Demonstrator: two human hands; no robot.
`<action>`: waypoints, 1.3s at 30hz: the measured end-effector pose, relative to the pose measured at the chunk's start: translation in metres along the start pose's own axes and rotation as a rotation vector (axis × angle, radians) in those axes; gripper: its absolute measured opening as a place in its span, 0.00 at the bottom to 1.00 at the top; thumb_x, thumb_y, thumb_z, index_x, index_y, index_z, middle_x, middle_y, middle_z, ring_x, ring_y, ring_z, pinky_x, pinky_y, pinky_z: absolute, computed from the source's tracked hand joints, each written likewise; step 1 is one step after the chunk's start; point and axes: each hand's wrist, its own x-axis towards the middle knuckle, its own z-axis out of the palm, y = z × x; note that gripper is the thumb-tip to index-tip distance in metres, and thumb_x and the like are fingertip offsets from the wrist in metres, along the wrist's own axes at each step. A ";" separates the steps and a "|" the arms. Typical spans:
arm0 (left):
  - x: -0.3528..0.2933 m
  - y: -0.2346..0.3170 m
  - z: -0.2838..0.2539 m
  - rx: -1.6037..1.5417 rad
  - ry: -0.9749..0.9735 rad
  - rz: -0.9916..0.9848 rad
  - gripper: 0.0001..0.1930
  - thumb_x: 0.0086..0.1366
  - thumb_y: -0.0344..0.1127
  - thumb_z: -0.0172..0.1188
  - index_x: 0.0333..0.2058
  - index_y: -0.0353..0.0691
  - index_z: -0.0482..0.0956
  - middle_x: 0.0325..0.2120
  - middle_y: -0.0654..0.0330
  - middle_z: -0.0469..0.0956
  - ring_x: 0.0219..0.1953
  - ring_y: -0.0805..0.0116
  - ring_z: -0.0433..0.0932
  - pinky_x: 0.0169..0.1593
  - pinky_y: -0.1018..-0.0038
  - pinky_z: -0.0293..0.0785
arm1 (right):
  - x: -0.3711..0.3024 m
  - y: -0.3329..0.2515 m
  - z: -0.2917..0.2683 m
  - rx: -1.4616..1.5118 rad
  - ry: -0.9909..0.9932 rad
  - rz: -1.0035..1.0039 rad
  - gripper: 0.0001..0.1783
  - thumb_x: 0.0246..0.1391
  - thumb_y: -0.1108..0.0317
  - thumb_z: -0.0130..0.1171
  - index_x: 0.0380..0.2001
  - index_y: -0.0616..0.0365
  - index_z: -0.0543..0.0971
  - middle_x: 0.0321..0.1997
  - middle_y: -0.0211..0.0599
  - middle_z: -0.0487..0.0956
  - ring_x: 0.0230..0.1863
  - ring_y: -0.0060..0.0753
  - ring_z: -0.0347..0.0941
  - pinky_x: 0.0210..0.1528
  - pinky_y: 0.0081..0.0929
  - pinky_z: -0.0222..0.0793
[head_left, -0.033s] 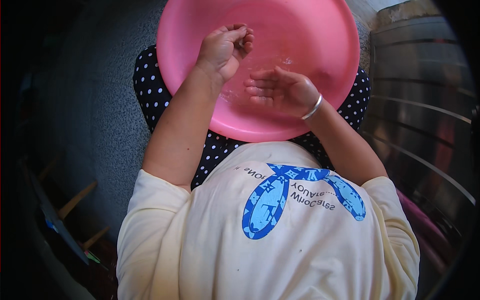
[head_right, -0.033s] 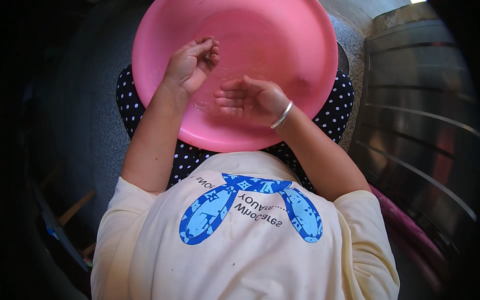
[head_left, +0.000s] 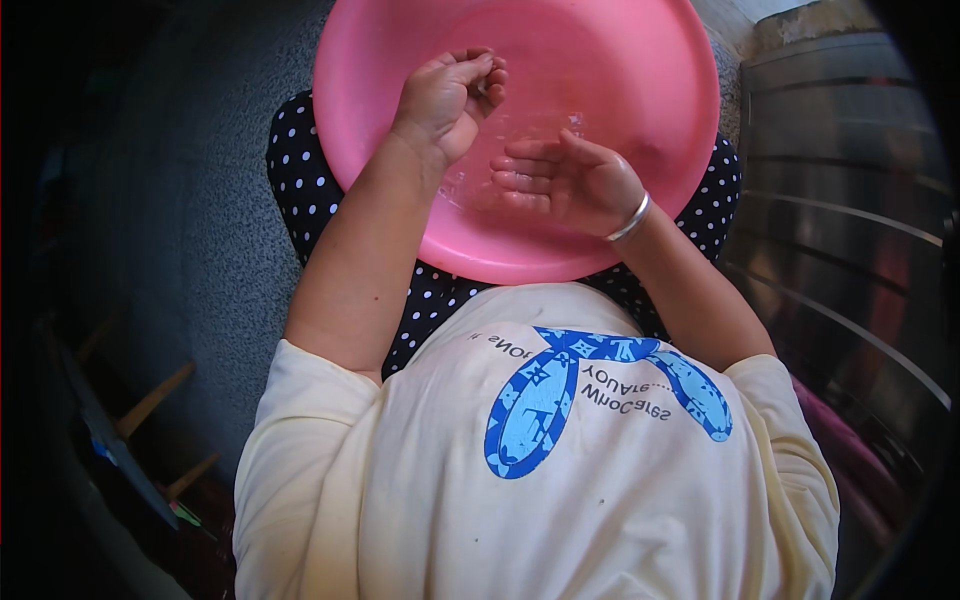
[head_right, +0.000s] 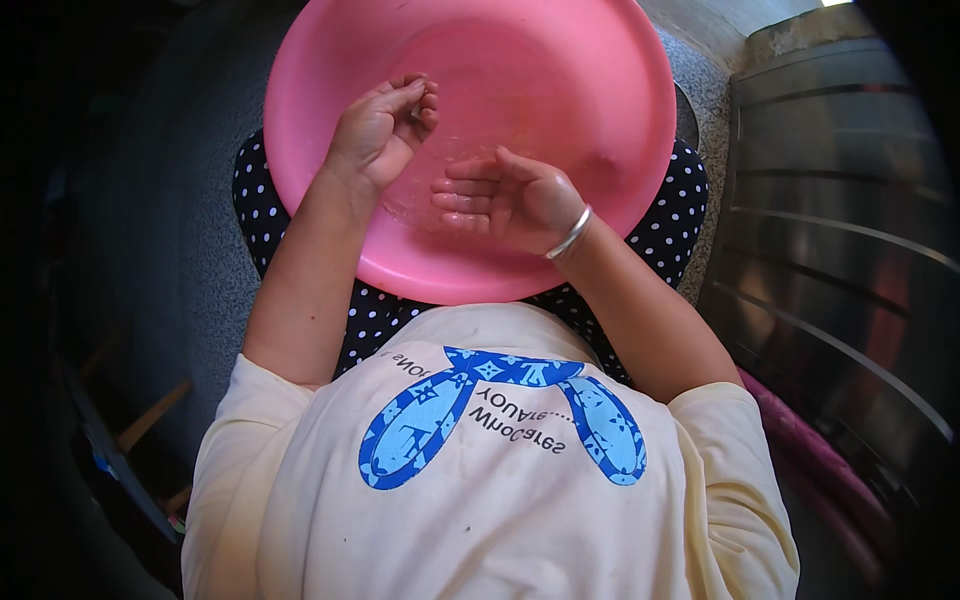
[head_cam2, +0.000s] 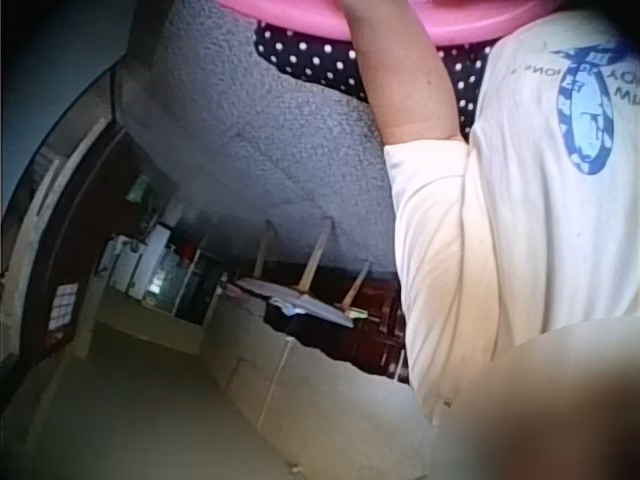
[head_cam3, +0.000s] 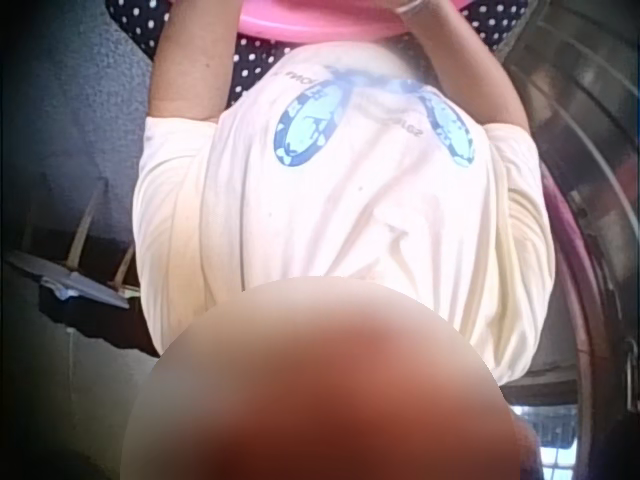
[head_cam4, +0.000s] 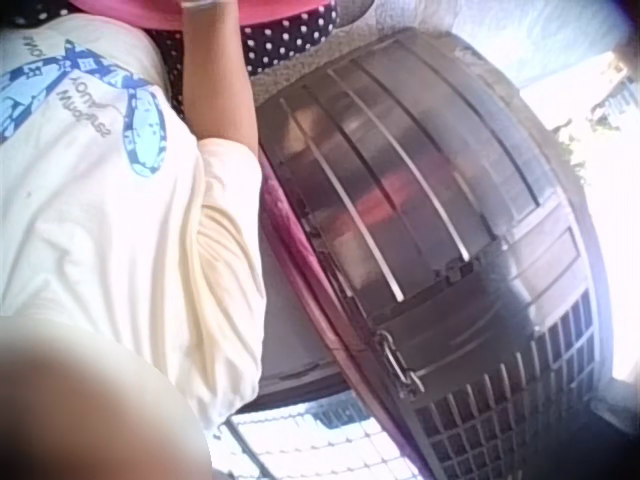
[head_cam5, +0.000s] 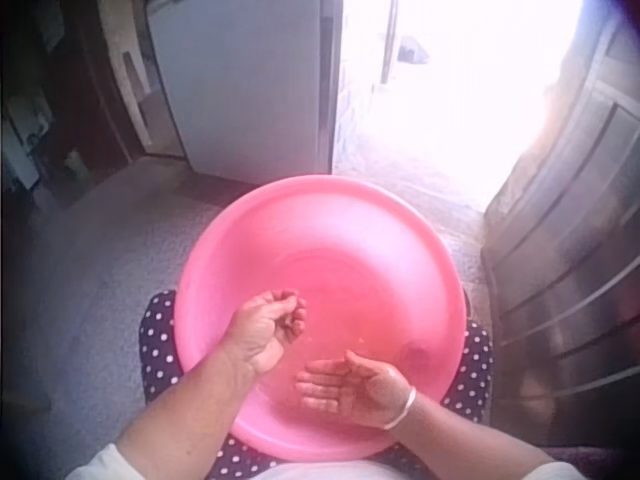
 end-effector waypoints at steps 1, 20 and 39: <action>0.001 -0.001 -0.002 -0.003 -0.001 0.001 0.03 0.56 0.24 0.47 0.29 0.34 0.69 0.26 0.58 0.71 0.27 0.72 0.70 0.31 0.80 0.70 | -0.001 0.000 0.002 0.002 -0.001 0.001 0.27 0.55 0.54 0.35 0.45 0.71 0.63 0.49 0.55 0.65 0.50 0.48 0.62 0.51 0.41 0.57; 0.009 0.002 -0.011 0.007 0.129 0.155 0.07 0.53 0.18 0.42 0.29 0.30 0.68 0.27 0.54 0.70 0.30 0.67 0.69 0.35 0.77 0.70 | -0.016 -0.062 -0.015 -1.110 0.596 -0.405 0.20 0.47 0.66 0.51 0.43 0.65 0.67 0.37 0.44 0.72 0.38 0.32 0.69 0.41 0.29 0.66; 0.013 0.009 -0.010 -0.158 0.088 0.116 0.06 0.51 0.24 0.46 0.29 0.32 0.68 0.25 0.55 0.71 0.29 0.65 0.70 0.34 0.74 0.69 | 0.085 0.025 0.012 -1.986 0.326 -0.289 0.25 0.43 0.56 0.51 0.41 0.62 0.66 0.40 0.56 0.68 0.42 0.54 0.66 0.44 0.39 0.62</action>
